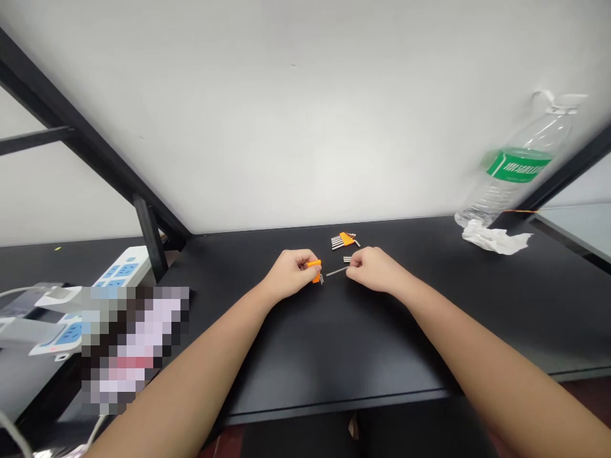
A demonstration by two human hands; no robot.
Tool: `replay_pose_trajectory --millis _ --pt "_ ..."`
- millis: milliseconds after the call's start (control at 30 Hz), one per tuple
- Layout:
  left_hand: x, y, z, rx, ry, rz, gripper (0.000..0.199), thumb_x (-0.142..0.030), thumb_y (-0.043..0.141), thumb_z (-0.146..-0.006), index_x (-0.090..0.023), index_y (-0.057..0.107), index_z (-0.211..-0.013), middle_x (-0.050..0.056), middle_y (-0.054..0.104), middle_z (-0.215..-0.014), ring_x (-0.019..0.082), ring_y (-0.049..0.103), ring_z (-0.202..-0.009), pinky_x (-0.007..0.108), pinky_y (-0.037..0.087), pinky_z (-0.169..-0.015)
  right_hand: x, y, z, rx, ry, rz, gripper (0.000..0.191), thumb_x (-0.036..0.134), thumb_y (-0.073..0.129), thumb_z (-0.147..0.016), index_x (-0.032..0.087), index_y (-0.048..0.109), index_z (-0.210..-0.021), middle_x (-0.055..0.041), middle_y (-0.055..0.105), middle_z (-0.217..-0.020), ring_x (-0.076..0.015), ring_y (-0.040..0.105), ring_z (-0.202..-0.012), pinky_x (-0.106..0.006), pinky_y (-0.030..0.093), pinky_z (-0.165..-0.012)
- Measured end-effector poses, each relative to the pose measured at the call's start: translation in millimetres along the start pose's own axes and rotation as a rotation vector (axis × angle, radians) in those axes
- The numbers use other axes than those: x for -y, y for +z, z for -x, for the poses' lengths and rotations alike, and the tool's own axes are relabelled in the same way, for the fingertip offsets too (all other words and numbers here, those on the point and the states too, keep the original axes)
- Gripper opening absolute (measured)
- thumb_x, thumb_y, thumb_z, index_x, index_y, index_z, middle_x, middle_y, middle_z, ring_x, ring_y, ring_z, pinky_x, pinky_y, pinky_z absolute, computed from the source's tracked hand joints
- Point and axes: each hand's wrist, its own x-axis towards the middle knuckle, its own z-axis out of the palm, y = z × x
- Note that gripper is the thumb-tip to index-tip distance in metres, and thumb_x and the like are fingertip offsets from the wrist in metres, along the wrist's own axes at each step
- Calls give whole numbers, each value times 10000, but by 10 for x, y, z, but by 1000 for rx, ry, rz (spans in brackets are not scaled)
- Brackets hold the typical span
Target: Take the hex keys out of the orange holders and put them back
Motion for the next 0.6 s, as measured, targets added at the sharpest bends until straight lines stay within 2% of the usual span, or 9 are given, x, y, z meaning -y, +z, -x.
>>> replay_pose_trajectory --millis 100,167,267,333,367,500,600 --pt "17 -2 -10 -4 -30 -11 117 -246 631 -825 -174 645 -733 35 750 -727 153 670 -660 241 467 -589 -37 -108 41 98 27 241 237 255 620 -799 201 546 -581 -57 600 -643 -179 535 -551 -309 328 -548" --pt "29 2 -14 -1 -30 -12 123 -253 629 -830 -174 646 -737 36 753 -736 150 671 -662 239 467 -590 -39 -137 89 72 -10 343 252 288 585 -856 199 568 -620 -73 603 -687 -193 547 -591 -317 339 -573" --pt "39 8 -17 12 -18 -8 134 -269 634 -833 -171 647 -743 40 753 -736 151 672 -660 241 477 -598 -45 -104 137 -54 -135 395 166 337 586 -886 208 676 -939 -122 645 -1013 -252 604 -849 -333 408 -669" --pt "32 11 -19 12 -13 -7 141 -276 639 -829 -168 647 -738 41 750 -726 151 669 -645 241 478 -589 -66 -49 127 -69 -190 447 330 337 633 -855 220 651 -1164 -153 580 -1240 -318 560 -1054 -369 441 -760" --pt "25 12 -20 11 -11 -7 143 -278 640 -827 -167 648 -738 42 750 -725 152 669 -642 241 479 -585 -80 -20 111 -62 -192 472 378 318 633 -852 221 631 -1217 -161 550 -1291 -341 528 -1107 -390 447 -788" --pt "-4 15 -19 18 -12 -18 129 -260 631 -828 -170 655 -739 40 754 -739 155 679 -667 240 488 -597 -124 51 13 -59 -160 458 292 121 516 -872 189 617 -1138 -160 561 -1220 -313 510 -1044 -382 447 -775" --pt "-7 8 -13 10 -3 -25 132 -258 625 -830 -172 659 -736 39 752 -740 154 671 -663 245 489 -597 -121 55 -32 -60 -152 370 333 -5 482 -819 182 593 -1071 -143 575 -1169 -273 511 -994 -343 441 -763"
